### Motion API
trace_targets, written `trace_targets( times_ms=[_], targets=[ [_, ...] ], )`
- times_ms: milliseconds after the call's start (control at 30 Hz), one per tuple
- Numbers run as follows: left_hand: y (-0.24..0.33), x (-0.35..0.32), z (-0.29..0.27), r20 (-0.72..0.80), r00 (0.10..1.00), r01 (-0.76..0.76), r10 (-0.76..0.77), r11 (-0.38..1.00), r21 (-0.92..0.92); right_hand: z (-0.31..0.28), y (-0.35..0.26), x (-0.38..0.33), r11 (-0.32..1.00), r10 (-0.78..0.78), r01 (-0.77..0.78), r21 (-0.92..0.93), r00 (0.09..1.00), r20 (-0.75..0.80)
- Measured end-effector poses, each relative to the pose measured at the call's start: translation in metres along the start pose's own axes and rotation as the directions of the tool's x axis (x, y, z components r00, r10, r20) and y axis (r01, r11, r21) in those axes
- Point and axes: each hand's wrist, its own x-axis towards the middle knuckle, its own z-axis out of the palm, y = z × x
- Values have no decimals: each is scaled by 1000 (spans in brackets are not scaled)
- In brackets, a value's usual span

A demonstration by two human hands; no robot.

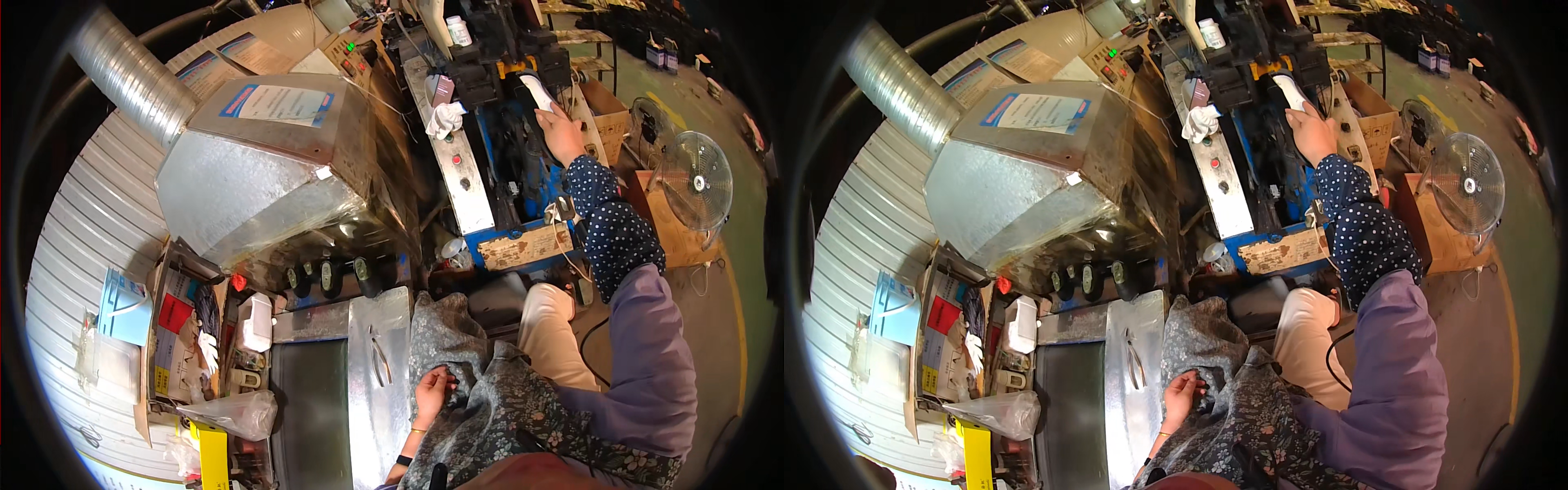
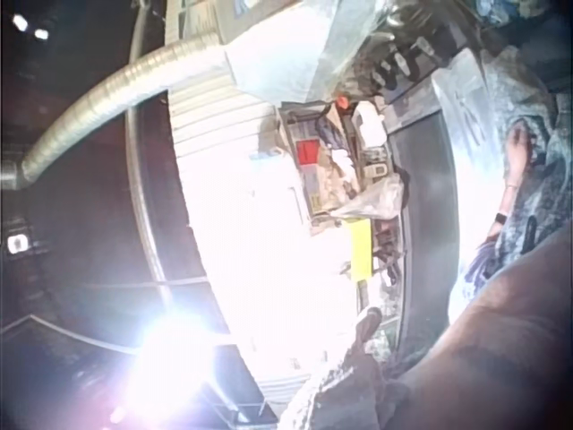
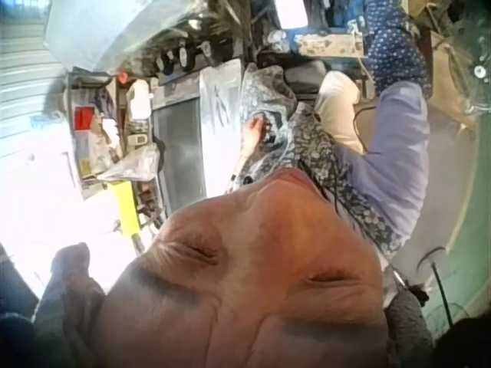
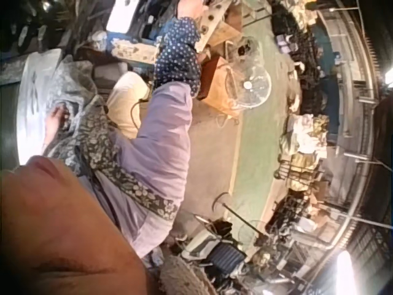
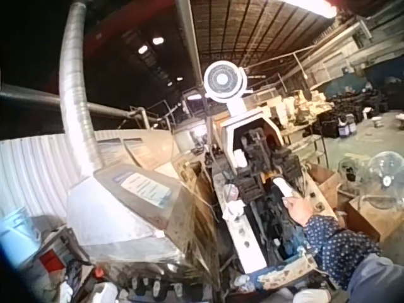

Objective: Operate machinery to attach soles and process footwear components in a shoe factory.

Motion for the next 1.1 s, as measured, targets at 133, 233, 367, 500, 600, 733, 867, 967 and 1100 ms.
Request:
trace_targets(
  times_ms=[133,233,367,500,600,733,867,967,1100],
  targets=[
    [2,3,0,-27,999,25,-26,999,-24,7,-8,23,988,-82,90,-122,994,73],
    [4,3,-3,-57,992,110,-112,993,-36,12,-13,37,959,-76,119,-255,982,174],
    [8,1,-7,-53,989,138,-140,989,-43,16,-26,56,968,-33,82,-235,978,207],
    [15,1,-5,-45,989,135,-141,984,-114,12,-36,68,953,3,66,-296,974,227],
    [18,2,-4,-35,990,133,-135,989,-58,5,-40,74,962,27,41,-270,969,246],
    [19,2,-7,-28,986,164,-165,985,-49,-7,-44,83,969,-6,80,-235,954,301],
    [18,3,-9,-4,985,175,-175,982,-69,-16,-51,91,964,23,70,-256,939,344],
    [17,4,-9,-17,985,173,-174,983,-56,-21,-56,94,966,42,57,-254,930,366],
    [16,6,-7,-50,982,180,-183,982,-52,-23,-58,94,968,69,26,-248,928,366]
  ],
)
